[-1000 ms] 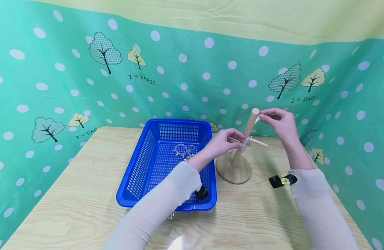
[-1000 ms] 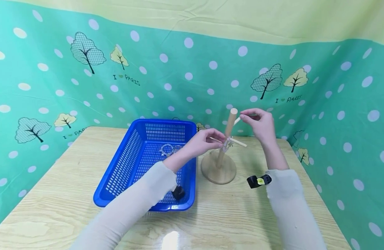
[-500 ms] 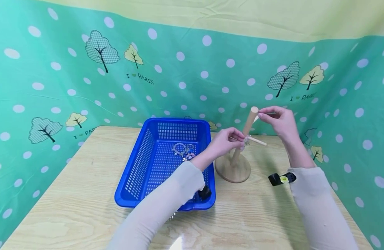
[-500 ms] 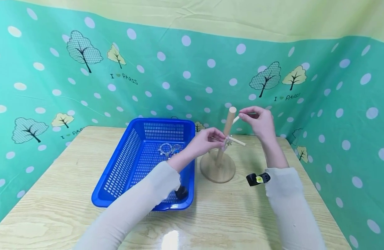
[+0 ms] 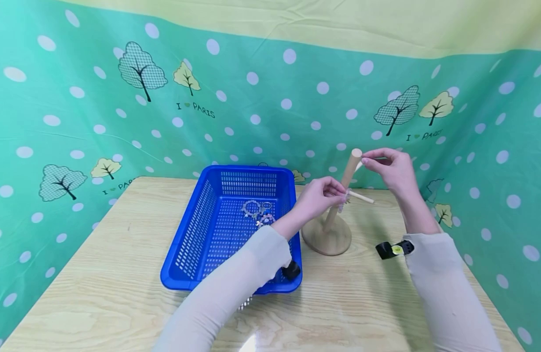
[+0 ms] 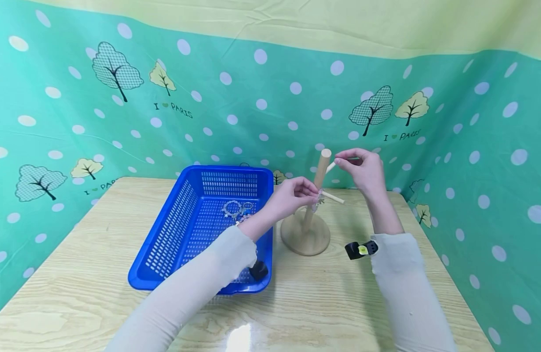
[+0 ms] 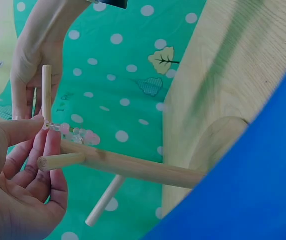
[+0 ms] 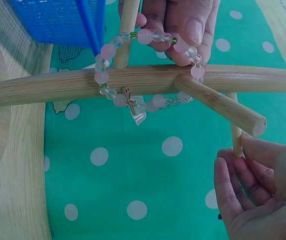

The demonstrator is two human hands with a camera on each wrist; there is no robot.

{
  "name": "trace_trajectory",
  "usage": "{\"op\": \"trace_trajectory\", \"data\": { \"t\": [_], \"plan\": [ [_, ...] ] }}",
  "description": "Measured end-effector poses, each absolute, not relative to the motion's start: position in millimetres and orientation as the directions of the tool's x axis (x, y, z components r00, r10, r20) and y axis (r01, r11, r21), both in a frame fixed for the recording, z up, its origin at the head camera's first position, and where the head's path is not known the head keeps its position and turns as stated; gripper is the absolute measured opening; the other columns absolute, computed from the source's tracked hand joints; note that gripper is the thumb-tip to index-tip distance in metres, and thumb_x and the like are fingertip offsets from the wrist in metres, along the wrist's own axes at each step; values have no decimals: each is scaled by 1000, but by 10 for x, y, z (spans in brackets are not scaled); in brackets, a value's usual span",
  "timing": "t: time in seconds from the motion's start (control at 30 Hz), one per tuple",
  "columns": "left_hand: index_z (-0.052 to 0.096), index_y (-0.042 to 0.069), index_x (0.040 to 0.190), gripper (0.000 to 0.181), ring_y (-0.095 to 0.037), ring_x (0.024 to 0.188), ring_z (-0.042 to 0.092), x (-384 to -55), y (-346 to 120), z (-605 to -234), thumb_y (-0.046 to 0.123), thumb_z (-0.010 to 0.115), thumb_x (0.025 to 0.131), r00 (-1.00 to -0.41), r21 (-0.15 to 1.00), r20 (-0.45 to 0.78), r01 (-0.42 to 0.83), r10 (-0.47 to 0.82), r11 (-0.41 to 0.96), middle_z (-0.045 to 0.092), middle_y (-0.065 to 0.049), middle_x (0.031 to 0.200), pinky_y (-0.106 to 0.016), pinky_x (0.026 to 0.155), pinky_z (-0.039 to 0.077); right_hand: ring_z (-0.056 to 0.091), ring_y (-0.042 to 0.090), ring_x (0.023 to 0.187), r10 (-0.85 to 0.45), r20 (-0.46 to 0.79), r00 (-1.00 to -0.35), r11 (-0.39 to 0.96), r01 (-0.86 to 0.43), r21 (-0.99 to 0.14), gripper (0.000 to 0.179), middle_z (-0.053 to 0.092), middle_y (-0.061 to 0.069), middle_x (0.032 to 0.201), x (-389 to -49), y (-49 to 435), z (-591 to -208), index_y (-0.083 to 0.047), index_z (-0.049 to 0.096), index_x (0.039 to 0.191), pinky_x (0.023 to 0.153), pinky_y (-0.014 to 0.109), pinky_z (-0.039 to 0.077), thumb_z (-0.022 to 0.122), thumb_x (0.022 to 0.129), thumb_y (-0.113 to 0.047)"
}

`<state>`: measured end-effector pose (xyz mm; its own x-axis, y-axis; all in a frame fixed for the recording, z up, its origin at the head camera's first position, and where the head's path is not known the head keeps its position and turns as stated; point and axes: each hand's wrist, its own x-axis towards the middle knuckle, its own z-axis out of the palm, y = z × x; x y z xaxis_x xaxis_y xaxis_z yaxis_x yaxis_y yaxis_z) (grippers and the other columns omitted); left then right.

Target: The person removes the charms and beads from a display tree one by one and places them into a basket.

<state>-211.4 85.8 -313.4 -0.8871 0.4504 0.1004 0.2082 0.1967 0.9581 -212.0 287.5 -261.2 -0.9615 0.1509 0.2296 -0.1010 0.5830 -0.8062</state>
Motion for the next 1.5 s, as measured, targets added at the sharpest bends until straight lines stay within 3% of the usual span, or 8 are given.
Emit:
{"op": "trace_trajectory", "data": {
  "t": [0.67,1.5],
  "plan": [
    [72,9,105,12,-5,82,65,-2058,863,-3074,10,71,92,-854,957,120,235,507,169,74,-6,100,-17,74,57,60,-8,86,165,214,-963,572,-84,-816,43,63,-27,90,-2089,2846,-2607,-7,69,118,76,15,46,70,92,-42],
    [70,6,112,17,-3,83,66,-1937,915,-2997,9,67,95,-686,929,229,366,690,56,74,-9,108,-16,78,57,59,-8,84,162,247,-955,587,-108,-803,47,61,-28,90,-2088,2850,-2618,-4,68,117,70,14,48,69,92,-44]
  ]
}}
